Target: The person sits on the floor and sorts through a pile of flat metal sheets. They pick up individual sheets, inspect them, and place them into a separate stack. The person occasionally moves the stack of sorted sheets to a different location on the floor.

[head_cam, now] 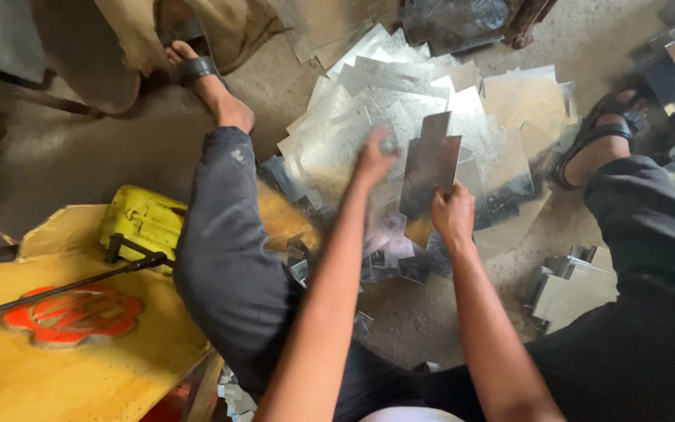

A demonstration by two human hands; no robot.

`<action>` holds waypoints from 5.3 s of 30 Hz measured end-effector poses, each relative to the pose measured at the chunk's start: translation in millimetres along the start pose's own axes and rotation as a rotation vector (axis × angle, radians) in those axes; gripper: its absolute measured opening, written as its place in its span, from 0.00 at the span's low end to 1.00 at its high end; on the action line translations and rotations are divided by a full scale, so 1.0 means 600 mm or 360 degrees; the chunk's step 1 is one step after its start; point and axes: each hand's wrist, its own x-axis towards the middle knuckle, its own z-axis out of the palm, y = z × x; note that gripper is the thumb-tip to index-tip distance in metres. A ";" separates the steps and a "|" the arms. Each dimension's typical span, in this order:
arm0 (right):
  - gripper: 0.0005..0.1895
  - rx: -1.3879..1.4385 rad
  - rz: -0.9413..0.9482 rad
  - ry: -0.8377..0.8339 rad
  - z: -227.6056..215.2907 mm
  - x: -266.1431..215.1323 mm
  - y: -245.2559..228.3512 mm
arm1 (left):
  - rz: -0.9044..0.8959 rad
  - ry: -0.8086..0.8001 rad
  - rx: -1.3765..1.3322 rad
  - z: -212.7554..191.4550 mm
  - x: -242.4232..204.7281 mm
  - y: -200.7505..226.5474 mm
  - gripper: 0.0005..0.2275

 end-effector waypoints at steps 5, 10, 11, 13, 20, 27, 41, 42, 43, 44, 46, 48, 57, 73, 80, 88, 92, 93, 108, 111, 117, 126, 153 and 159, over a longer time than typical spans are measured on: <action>0.09 -0.0040 0.0070 0.0031 0.008 -0.009 -0.029 | 0.0002 0.0501 0.0852 -0.170 0.084 -0.039 0.51; 0.07 -0.0146 -0.0102 0.0126 0.030 -0.027 -0.035 | -0.0284 0.0113 0.1049 -0.266 0.120 -0.052 0.50; 0.07 -0.0165 -0.0126 0.0107 0.031 -0.029 -0.036 | -0.0291 0.0113 0.1011 -0.271 0.125 -0.054 0.49; 0.07 -0.0160 -0.0171 0.0103 0.030 -0.034 -0.038 | -0.0312 0.0117 0.0934 -0.278 0.133 -0.052 0.49; 0.09 -0.0125 -0.0223 0.0140 0.031 -0.030 -0.034 | -0.0202 0.0096 0.1019 -0.301 0.138 -0.065 0.47; 0.10 -0.0093 -0.0160 0.0171 0.048 -0.045 -0.023 | 0.0040 -0.0073 0.0878 -0.275 0.054 -0.025 0.24; 0.11 -0.0157 -0.0157 0.0031 0.007 0.010 0.088 | 0.0214 0.0406 0.0700 0.011 -0.301 0.169 0.10; 0.11 -0.0188 -0.0175 0.0006 0.004 0.004 0.084 | 0.0201 0.0479 0.0637 0.022 -0.303 0.168 0.11; 0.12 -0.0165 -0.0152 0.0009 0.001 -0.008 0.080 | 0.0252 0.0580 0.0663 0.034 -0.307 0.164 0.12; 0.12 -0.0143 -0.0130 0.0011 -0.003 -0.019 0.075 | 0.0304 0.0681 0.0688 0.045 -0.308 0.157 0.14; 0.13 -0.0131 -0.0112 0.0028 -0.006 -0.039 0.062 | 0.0376 0.0828 0.0709 0.064 -0.310 0.138 0.16; 0.13 -0.0142 -0.0131 0.0083 -0.004 -0.044 0.045 | 0.0448 0.0924 0.0697 0.076 -0.296 0.130 0.17; 0.20 0.0379 -0.0133 0.0096 0.001 -0.029 0.025 | 0.0406 0.0784 0.0412 0.092 -0.270 0.159 0.13; 0.32 0.0756 -0.0122 -0.0183 -0.013 0.012 0.033 | 0.0570 0.0684 -0.0296 0.110 -0.246 0.143 0.27; 0.31 0.0870 -0.0038 -0.0208 -0.012 0.004 0.033 | 0.0454 0.0423 -0.0942 0.103 -0.258 0.111 0.27; 0.36 0.0788 -0.0016 0.0074 0.011 0.017 0.084 | 0.0426 0.0499 -0.0958 0.115 -0.259 0.115 0.22; 0.48 0.0578 -0.0265 0.0029 -0.006 -0.001 0.045 | 0.0384 0.0476 -0.0949 0.109 -0.270 0.132 0.23; 0.52 0.0502 -0.0303 0.0004 -0.008 -0.003 0.034 | 0.0342 0.0460 -0.0965 0.106 -0.272 0.137 0.23; 0.60 0.0575 -0.0529 -0.0111 -0.015 -0.008 0.027 | 0.0455 0.0648 -0.0976 0.130 -0.250 0.090 0.15; 0.58 0.0706 -0.0473 -0.0168 -0.019 -0.010 0.023 | 0.0471 0.0724 -0.0778 0.125 -0.260 0.097 0.15; 0.52 0.0880 -0.0215 -0.0198 -0.006 0.003 0.063 | 0.0344 0.0694 -0.0647 0.111 -0.262 0.120 0.17; 0.58 0.0439 -0.0588 0.0005 0.002 0.006 0.058 | 0.0462 0.0738 -0.0381 0.126 -0.255 0.092 0.18; 0.08 0.0273 0.0013 0.0303 -0.017 -0.001 0.119 | 0.0113 0.0166 0.1579 -0.065 0.071 0.034 0.46; 0.07 0.0195 0.0200 0.0242 -0.055 -0.034 0.056 | 0.0024 0.0041 0.1568 -0.082 0.102 0.041 0.50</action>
